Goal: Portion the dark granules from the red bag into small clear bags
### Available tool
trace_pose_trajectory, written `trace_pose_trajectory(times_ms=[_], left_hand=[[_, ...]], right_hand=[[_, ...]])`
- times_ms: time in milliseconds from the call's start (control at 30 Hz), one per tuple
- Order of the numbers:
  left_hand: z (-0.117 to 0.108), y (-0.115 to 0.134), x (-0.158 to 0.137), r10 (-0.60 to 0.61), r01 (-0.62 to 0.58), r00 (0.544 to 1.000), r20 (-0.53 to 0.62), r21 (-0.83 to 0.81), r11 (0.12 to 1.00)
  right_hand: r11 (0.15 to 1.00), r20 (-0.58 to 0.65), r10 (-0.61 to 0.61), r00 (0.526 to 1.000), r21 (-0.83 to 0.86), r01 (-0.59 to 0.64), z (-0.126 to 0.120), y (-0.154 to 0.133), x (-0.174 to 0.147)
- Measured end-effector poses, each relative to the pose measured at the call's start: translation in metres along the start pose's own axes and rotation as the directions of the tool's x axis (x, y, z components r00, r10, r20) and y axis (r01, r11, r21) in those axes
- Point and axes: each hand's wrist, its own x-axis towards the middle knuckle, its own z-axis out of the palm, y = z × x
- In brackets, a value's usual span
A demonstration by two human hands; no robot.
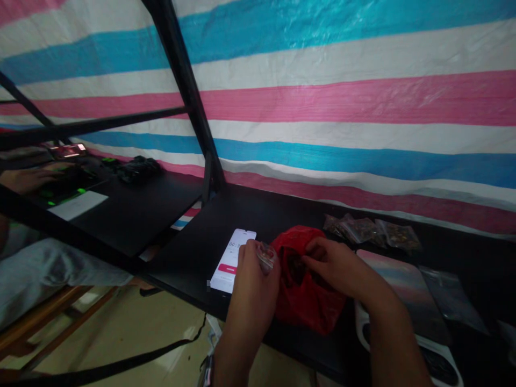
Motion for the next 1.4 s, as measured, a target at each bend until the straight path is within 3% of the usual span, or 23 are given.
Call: trace_pose_trajectory(times_ms=[100, 300, 533, 767, 1067, 1300, 1400], left_hand=[[-0.001, -0.002, -0.007, -0.003, -0.002, 0.994, 0.107, 0.048, 0.999], [0.023, -0.008, -0.006, -0.044, 0.064, 0.973, 0.227, -0.084, 0.994], [0.039, -0.012, 0.003, -0.039, 0.067, 0.992, 0.121, -0.235, 0.970], [0.042, -0.008, 0.010, -0.187, 0.192, 0.980, 0.066, -0.539, 0.820], [0.043, -0.007, 0.010, -0.160, 0.195, 0.980, 0.116, -0.696, 0.691], [0.037, -0.014, 0.013, -0.202, 0.163, 0.979, -0.004, -0.577, 0.800], [0.035, -0.017, 0.015, -0.192, 0.147, 0.981, -0.018, -0.573, 0.806]], right_hand=[[1.000, -0.065, -0.003, 0.998, 0.017, 0.004, -0.003, 0.005, 0.001], [1.000, -0.116, -0.028, 0.993, -0.001, 0.028, 0.002, 0.013, 0.006], [0.999, -0.168, -0.042, 0.985, -0.026, 0.038, 0.014, 0.009, 0.013], [1.000, -0.227, 0.010, 0.974, -0.006, -0.012, 0.018, 0.011, 0.016], [1.000, -0.274, 0.014, 0.962, 0.001, -0.014, 0.023, 0.011, 0.019], [0.994, -0.209, 0.025, 0.978, 0.106, -0.003, 0.017, 0.006, 0.015], [0.985, -0.197, 0.001, 0.980, 0.170, 0.033, 0.013, -0.001, 0.012]])
